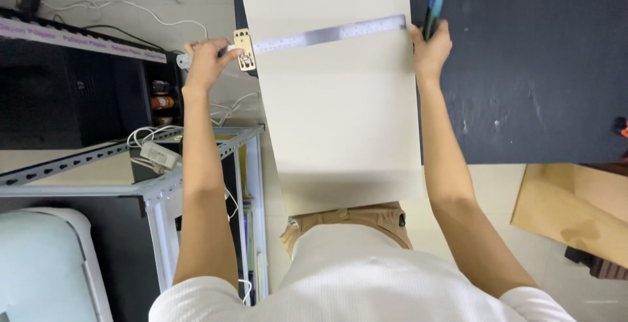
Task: Measuring and cutting white boards using a ruler and utility knife on a workbench.
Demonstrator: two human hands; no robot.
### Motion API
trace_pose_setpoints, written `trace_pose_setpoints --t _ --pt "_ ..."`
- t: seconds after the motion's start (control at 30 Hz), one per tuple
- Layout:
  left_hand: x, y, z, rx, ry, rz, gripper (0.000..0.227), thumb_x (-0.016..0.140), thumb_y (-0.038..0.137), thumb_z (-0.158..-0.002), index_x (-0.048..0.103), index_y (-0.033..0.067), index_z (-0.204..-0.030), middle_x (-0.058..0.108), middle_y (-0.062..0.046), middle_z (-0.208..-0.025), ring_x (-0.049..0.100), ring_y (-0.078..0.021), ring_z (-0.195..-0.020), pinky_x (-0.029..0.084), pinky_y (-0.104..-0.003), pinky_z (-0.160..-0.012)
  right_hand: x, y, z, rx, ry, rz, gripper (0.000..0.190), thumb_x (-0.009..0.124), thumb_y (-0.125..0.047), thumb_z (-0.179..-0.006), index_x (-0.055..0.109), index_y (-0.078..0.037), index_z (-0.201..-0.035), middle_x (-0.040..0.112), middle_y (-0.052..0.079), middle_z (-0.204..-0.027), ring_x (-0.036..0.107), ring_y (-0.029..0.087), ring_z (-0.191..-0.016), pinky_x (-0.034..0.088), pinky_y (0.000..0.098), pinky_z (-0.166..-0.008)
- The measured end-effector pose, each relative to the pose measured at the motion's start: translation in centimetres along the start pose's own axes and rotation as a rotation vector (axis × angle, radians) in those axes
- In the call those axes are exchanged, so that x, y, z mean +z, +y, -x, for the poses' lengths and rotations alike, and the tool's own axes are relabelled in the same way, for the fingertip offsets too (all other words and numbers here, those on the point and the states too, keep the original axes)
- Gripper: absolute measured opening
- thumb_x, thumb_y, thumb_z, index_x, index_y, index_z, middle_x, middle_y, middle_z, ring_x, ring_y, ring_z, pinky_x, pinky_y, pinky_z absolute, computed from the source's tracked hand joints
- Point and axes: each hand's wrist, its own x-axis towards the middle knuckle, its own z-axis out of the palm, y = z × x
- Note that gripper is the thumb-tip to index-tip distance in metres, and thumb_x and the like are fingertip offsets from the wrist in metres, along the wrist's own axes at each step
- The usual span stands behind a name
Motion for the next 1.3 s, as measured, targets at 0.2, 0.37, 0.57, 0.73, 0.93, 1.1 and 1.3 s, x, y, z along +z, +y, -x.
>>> trace_pose_setpoints --t 0.2,0.37,0.57,0.73,0.93,1.1,1.3 --pt "0.3 1.3 0.2 0.051 0.044 -0.073 0.044 0.058 0.053 -0.103 0.072 0.013 -0.115 0.055 -0.004 -0.09 0.051 -0.0304 -0.103 0.015 -0.05 -0.1 2.0 -3.6 -1.7 0.169 -0.071 0.426 0.061 0.093 -0.054 -0.08 0.054 -0.009 -0.093 0.073 0.011 -0.091 0.072 0.037 -0.083 0.055 0.0524 -0.066" --pt "5.5 5.9 -1.7 -0.272 0.437 -0.162 0.065 0.067 0.032 -0.11 0.028 0.0042 -0.154 0.032 -0.021 -0.157 0.032 -0.0388 -0.145 0.023 -0.057 -0.119 2.6 -2.7 -1.7 0.148 -0.012 0.431 0.063 0.1 -0.048 -0.074 0.051 -0.011 -0.089 0.072 0.008 -0.09 0.071 0.037 -0.081 0.052 0.0527 -0.064" --pt "15.3 14.5 -4.1 -0.107 0.27 -0.274 0.074 0.06 0.048 -0.115 0.013 0.0234 -0.166 -0.017 -0.012 -0.165 -0.014 -0.0396 -0.152 0.0 -0.069 -0.122 2.1 -2.8 -2.3 0.198 -0.055 0.448 0.066 0.101 -0.052 -0.071 0.057 -0.01 -0.095 0.076 0.007 -0.094 0.074 0.034 -0.087 0.057 0.0501 -0.07" --pt "19.1 22.2 -5.0 0.114 0.242 -0.327 0.053 0.047 0.028 -0.109 0.032 0.0154 -0.158 0.011 -0.006 -0.166 0.01 -0.03 -0.154 0.018 -0.067 -0.12 2.5 -2.2 -2.6 0.239 -0.079 0.462 0.066 0.101 -0.053 -0.072 0.052 -0.012 -0.09 0.073 0.005 -0.088 0.073 0.032 -0.081 0.057 0.0499 -0.065" --pt "19.2 30.0 -6.3 0.118 0.063 -0.4 0.06 0.052 0.021 -0.105 0.026 0.02 -0.158 0.017 -0.001 -0.165 0.014 -0.0256 -0.152 0.017 -0.083 -0.107 -0.8 -2.0 -0.9 -0.033 -0.174 0.197 0.031 0.069 -0.033 -0.091 0.048 -0.011 -0.101 0.069 0.011 -0.092 0.067 0.036 -0.08 0.049 0.0473 -0.072" --pt "19.2 30.6 -6.3 0.135 0.085 -0.498 0.07 0.058 0.012 -0.098 0.024 0.0197 -0.159 0.017 -0.002 -0.164 0.018 -0.0294 -0.151 0.023 -0.085 -0.102 -6.0 -5.7 4.8 -0.04 -0.352 0.087 0.047 0.045 -0.019 -0.105 0.023 -0.018 -0.147 0.07 0.022 -0.1 0.067 0.035 -0.071 0.049 0.0424 -0.068" --pt "19.2 30.7 -6.3 0.118 0.02 -0.493 0.064 0.051 0.014 -0.105 0.021 0.0239 -0.161 0.01 -0.001 -0.165 0.014 -0.0298 -0.152 0.019 -0.086 -0.103 -6.4 -6.8 6.5 0.011 -0.501 0.392 0.063 0.043 -0.009 -0.106 0.018 -0.031 -0.16 0.063 0.021 -0.093 0.061 0.044 -0.079 0.046 0.0507 -0.074"
